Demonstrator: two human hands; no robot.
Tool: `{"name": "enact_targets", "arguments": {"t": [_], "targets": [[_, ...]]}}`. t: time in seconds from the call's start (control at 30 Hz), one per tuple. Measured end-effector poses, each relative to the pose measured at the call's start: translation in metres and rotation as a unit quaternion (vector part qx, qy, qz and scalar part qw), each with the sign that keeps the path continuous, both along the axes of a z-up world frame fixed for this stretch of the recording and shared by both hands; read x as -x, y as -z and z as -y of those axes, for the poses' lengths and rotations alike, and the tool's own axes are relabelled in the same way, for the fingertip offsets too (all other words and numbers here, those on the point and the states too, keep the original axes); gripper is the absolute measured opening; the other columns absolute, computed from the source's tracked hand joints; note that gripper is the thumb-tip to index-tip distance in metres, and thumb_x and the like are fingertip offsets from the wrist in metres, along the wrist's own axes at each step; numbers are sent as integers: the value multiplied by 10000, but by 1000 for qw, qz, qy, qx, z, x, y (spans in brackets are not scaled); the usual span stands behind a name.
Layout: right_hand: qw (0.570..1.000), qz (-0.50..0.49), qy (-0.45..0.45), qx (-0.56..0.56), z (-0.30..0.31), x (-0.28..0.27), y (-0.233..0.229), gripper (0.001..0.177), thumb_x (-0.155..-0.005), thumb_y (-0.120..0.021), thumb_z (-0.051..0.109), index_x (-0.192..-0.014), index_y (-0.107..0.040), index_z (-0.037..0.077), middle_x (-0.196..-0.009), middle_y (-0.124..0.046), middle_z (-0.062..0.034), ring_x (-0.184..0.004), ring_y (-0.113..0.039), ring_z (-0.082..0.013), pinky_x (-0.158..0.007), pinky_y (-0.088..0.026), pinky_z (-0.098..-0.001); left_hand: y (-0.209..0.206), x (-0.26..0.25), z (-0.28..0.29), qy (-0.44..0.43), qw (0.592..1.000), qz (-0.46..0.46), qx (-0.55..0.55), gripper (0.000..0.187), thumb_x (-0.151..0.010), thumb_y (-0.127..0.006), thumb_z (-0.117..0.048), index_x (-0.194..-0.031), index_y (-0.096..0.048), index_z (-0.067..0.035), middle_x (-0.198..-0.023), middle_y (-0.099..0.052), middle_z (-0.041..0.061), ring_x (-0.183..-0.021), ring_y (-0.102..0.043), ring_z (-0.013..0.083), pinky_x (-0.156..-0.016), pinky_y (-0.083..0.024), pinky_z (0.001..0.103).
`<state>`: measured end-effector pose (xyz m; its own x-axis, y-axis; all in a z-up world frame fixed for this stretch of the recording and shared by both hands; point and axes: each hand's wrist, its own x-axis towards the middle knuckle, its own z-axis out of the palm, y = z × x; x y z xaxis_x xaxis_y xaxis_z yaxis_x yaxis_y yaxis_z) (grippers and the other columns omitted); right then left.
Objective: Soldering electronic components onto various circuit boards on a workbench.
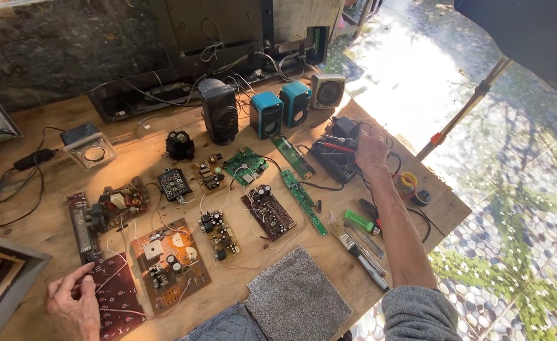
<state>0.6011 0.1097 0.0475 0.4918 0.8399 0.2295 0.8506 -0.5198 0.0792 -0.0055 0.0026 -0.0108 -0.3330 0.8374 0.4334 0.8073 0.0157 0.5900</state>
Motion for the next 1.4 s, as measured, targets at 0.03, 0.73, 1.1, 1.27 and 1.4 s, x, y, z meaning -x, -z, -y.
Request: {"name": "enact_targets", "arguments": {"t": [0.03, 0.73, 1.1, 1.27, 1.4], "targets": [[1000, 1, -2, -2, 3, 4, -6, 295, -715, -585, 48, -994, -572, 141, -963, -442, -100, -773, -511, -254, -539, -472, -318, -2, -1, 0, -2, 1000, 1, -2, 264, -826, -560, -18, -1049, -662, -114, -901, -500, 93, -801, -470, 186, -670, -422, 315], [811, -296, -222, -453, 98, 56, -158, 97, -897, -466, 71, -947, -521, 134, -644, -554, -79, -543, -574, -139, -392, -455, -205, 17, 10, -3, 30, 999, -19, -22, 298, -842, -556, 64, -1087, -673, -58, -956, -476, 114, -729, -469, 197, -618, -430, 309], [681, -530, -234, -448, 112, 76, -155, 18, -834, -534, 80, -843, -549, 74, -780, -593, -97, -695, -611, -139, -626, -565, -231, 19, 12, -6, 34, 999, -7, -27, 317, -828, -535, 71, -1086, -672, -52, -968, -467, 128, -712, -468, 203, -626, -444, 324], [605, -597, -269, -453, 115, 85, -160, 159, -809, -581, 53, -890, -451, 96, -835, -600, -183, -577, -549, -180, -601, -542, -279, 8, 4, -2, 29, 999, 12, -22, 297, -826, -541, 77, -1062, -667, -51, -962, -461, 118, -718, -463, 202, -616, -433, 319], [419, -711, -322, -464, 106, 100, -154, 457, -738, -669, 77, -1134, -451, 8, -883, -610, -186, -699, -629, -246, -608, -556, -291, 10, 5, -2, 18, 1000, 13, -10, 296, -817, -538, 58, -1051, -666, -69, -966, -462, 108, -704, -456, 192, -594, -434, 312]]}}
